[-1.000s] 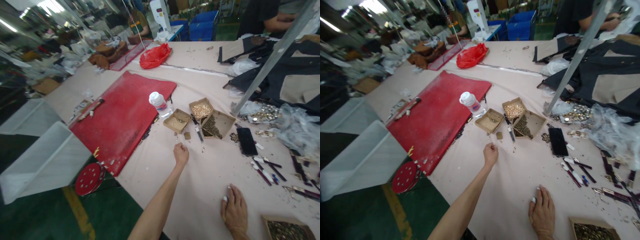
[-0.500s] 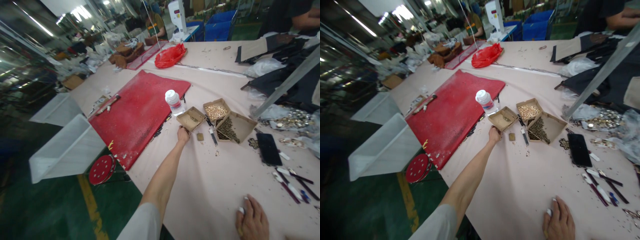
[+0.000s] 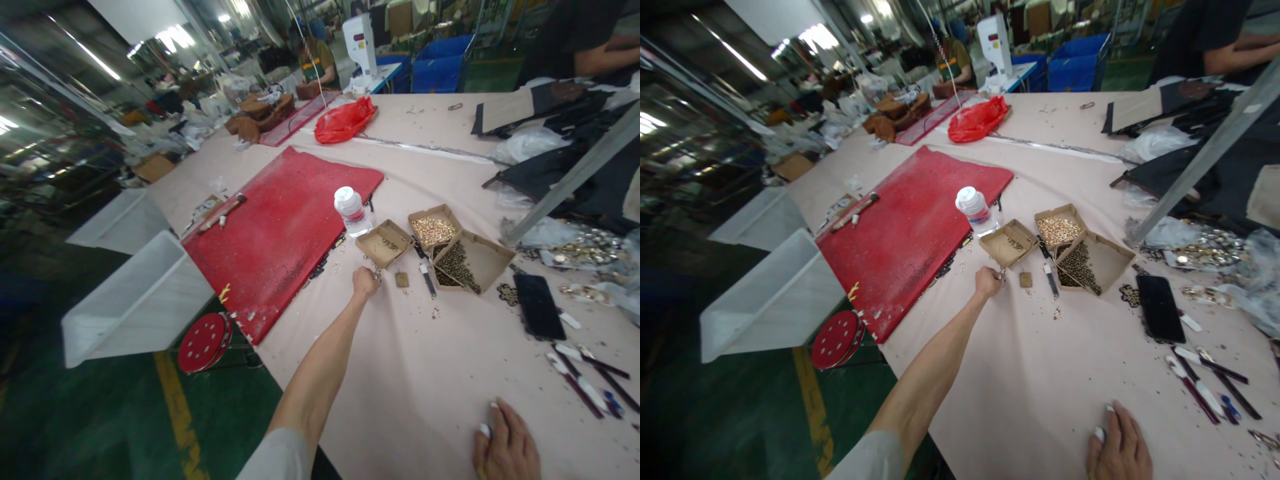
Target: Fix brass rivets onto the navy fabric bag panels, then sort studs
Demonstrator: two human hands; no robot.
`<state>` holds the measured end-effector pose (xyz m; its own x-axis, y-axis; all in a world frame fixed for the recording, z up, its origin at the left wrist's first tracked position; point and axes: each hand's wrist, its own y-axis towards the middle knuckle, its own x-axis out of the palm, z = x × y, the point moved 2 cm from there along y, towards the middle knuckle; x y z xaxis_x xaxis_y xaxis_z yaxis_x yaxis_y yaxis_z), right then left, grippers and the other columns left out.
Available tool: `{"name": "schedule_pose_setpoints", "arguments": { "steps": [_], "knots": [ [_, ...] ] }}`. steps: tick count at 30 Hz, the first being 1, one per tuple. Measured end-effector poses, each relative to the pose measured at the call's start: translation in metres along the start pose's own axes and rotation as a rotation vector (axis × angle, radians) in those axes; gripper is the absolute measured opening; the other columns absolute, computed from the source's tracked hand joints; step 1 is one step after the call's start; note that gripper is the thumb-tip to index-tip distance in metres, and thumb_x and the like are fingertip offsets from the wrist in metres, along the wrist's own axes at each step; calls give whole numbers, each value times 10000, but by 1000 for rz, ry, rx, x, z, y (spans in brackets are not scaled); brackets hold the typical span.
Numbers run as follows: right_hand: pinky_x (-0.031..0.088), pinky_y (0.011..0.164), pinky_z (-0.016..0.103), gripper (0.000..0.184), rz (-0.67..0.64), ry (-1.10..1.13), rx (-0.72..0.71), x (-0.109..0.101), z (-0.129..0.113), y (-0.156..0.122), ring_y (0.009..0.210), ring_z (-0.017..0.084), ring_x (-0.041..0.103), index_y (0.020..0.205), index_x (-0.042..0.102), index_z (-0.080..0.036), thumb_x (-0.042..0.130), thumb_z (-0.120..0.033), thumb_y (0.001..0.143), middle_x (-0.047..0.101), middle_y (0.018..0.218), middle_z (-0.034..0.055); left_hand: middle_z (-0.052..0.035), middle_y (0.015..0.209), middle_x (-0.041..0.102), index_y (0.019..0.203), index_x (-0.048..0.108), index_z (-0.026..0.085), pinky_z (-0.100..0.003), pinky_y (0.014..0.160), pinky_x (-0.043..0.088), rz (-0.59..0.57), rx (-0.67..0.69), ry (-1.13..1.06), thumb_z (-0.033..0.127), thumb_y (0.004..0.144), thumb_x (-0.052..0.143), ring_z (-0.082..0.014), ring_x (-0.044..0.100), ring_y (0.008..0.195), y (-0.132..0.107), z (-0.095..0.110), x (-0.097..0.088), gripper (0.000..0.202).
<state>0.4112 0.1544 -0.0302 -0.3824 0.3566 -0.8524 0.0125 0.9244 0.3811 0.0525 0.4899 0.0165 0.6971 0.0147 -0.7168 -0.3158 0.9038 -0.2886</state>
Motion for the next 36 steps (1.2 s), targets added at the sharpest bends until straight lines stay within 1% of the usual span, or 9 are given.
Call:
{"name": "schedule_pose_setpoints", "arguments": {
  "steps": [5,9,12,15,20,24,27,29,36],
  "knots": [
    [458,934,593,685,10,14,34,-2,-2,3,1222,438,544,1502,436,-120,578,-341,870,548,1408,227,-55,628,677,675,701,116,-340,638,584,-3,-9,-269,244,640,786,-208,681,651,-11,12,-22,157],
    [463,935,590,679,-1,11,28,-1,1,1,1228,440,539,1484,456,-106,588,-351,864,538,1417,233,-31,715,701,813,741,110,-283,671,559,41,68,-364,290,705,738,-161,667,686,23,55,-45,211],
    [468,931,583,677,4,14,20,-1,3,-1,1221,434,543,1473,469,-101,600,-355,858,544,1407,234,-25,660,676,790,753,111,-286,697,518,46,147,-207,278,689,751,-180,655,703,52,93,-59,195],
    [468,929,579,673,-3,12,12,-2,1,0,1215,433,547,1465,478,-83,591,-359,862,554,1391,242,-58,744,706,866,761,130,-315,782,488,153,244,34,236,737,709,-208,659,795,55,111,-70,175],
    [465,907,574,650,33,31,52,-6,-3,5,1195,429,560,1471,491,-112,580,-375,883,582,1360,228,-109,1029,698,1019,697,174,-344,919,449,484,213,213,183,862,526,-229,630,987,13,65,-69,232],
    [480,886,559,667,45,32,12,-3,-2,9,1170,419,578,1494,469,-111,577,-362,885,583,1360,227,-170,1245,639,1209,636,133,-392,1029,431,263,72,320,249,829,610,-284,582,1169,4,11,-39,398],
    [485,885,556,675,61,11,2,-1,-2,9,1176,418,578,1501,459,-110,582,-339,878,583,1360,229,-149,1491,494,1386,546,164,-421,1180,316,10,329,388,336,796,699,-302,409,1395,20,0,-14,633],
    [481,897,566,686,52,8,8,-1,-2,8,1186,427,573,1501,457,-110,598,-323,864,576,1371,234,-121,1493,504,1377,572,198,-432,1229,246,-78,517,401,339,833,673,-290,356,1431,32,-1,-2,571],
    [469,929,559,634,6,-14,4,-3,-4,9,1203,418,558,1455,497,-76,579,-301,868,566,1377,245,-123,1234,632,1142,727,192,-414,1076,417,-53,633,330,247,964,475,-256,500,1193,27,-23,17,313]
  ]
}}
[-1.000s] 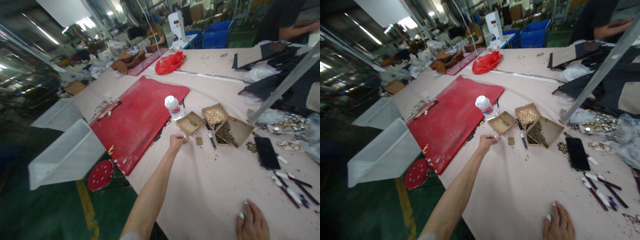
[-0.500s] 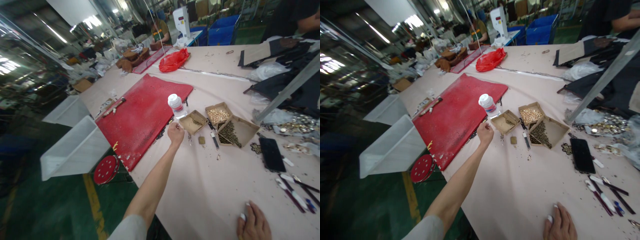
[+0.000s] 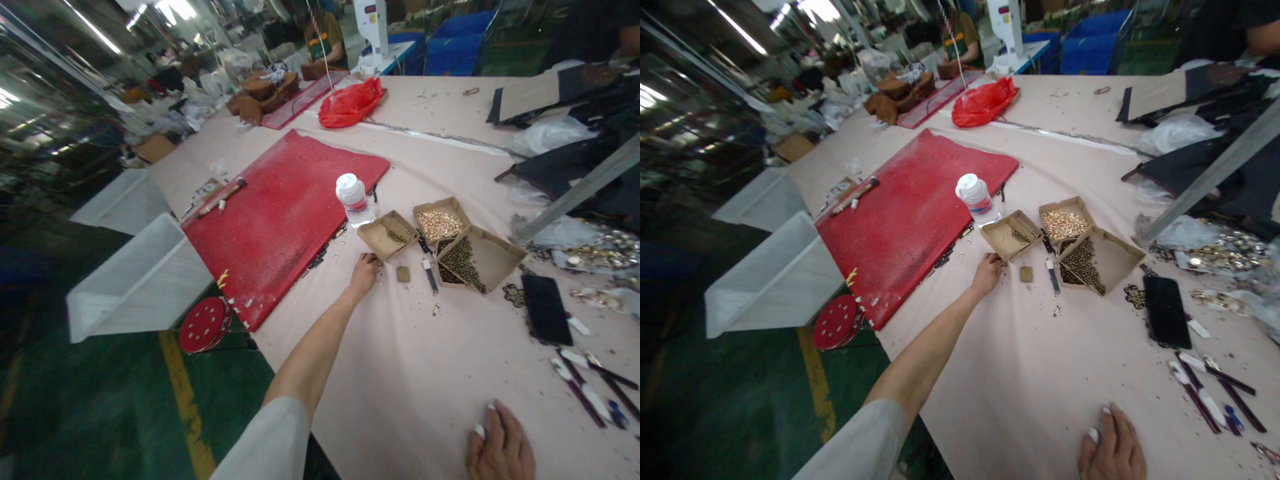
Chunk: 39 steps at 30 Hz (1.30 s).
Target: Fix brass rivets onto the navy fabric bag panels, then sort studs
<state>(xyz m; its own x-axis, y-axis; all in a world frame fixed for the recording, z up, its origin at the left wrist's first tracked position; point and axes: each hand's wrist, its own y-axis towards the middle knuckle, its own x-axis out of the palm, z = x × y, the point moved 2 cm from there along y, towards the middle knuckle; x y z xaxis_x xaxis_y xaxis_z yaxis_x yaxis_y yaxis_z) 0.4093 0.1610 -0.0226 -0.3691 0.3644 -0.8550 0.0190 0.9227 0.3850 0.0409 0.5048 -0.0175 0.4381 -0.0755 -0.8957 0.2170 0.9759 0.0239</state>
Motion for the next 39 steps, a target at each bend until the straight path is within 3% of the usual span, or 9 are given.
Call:
{"name": "schedule_pose_setpoints", "arguments": {
  "steps": [7,12,20,26,29,31,34,36,39],
  "knots": [
    [471,927,531,615,-14,-27,-21,3,6,-6,1214,403,545,1405,530,-37,590,-332,869,563,1361,259,-158,1180,620,1122,717,135,-428,1036,434,30,-173,-78,77,872,474,-276,514,1147,-15,4,11,353],
    [477,933,555,676,-14,-21,-64,4,10,-10,1214,420,550,1447,487,-36,595,-321,844,556,1374,264,-156,1074,673,924,755,138,-405,1021,453,117,-353,-165,27,751,561,-268,576,1100,-11,9,9,283],
    [471,876,538,623,23,4,3,-2,4,-1,1182,407,574,1440,527,-88,567,-361,880,586,1340,238,-53,654,667,772,726,119,-349,687,558,410,-763,-494,180,701,683,-199,659,662,-26,6,-32,103],
    [475,865,547,598,66,34,46,-11,-6,8,1132,408,603,1416,559,-117,570,-358,869,614,1297,234,-54,764,716,850,739,99,-311,699,561,468,-683,-676,255,688,752,-164,669,689,47,24,-86,225],
    [481,863,539,594,71,39,35,-11,-8,10,1119,400,609,1414,563,-122,557,-369,874,618,1290,231,-52,750,717,861,760,116,-348,788,547,421,-655,-646,208,673,754,-214,686,782,84,35,-104,209],
    [484,855,529,606,79,34,15,-9,-6,9,1113,393,611,1432,546,-123,557,-369,878,622,1285,227,-67,828,737,927,768,145,-379,893,518,399,-610,-509,201,703,729,-249,690,896,88,45,-109,234],
    [485,841,516,633,104,9,-12,-5,-2,7,1119,388,607,1467,503,-118,559,-363,886,626,1281,224,-110,1082,724,1083,717,187,-382,1008,462,460,-572,-146,256,827,616,-256,652,1084,65,59,-104,285],
    [483,847,516,641,84,-11,-13,-3,0,7,1139,389,598,1482,479,-111,548,-361,896,618,1296,224,-156,1158,693,1138,662,171,-404,996,471,477,-672,-1,357,867,586,-279,637,1125,42,63,-92,338],
    [474,870,524,617,36,-19,20,-2,2,6,1172,393,579,1469,489,-110,537,-369,911,598,1328,222,-201,1035,723,1074,659,127,-431,908,513,349,-875,-129,526,827,634,-337,669,1069,25,60,-68,470]
  ]
}}
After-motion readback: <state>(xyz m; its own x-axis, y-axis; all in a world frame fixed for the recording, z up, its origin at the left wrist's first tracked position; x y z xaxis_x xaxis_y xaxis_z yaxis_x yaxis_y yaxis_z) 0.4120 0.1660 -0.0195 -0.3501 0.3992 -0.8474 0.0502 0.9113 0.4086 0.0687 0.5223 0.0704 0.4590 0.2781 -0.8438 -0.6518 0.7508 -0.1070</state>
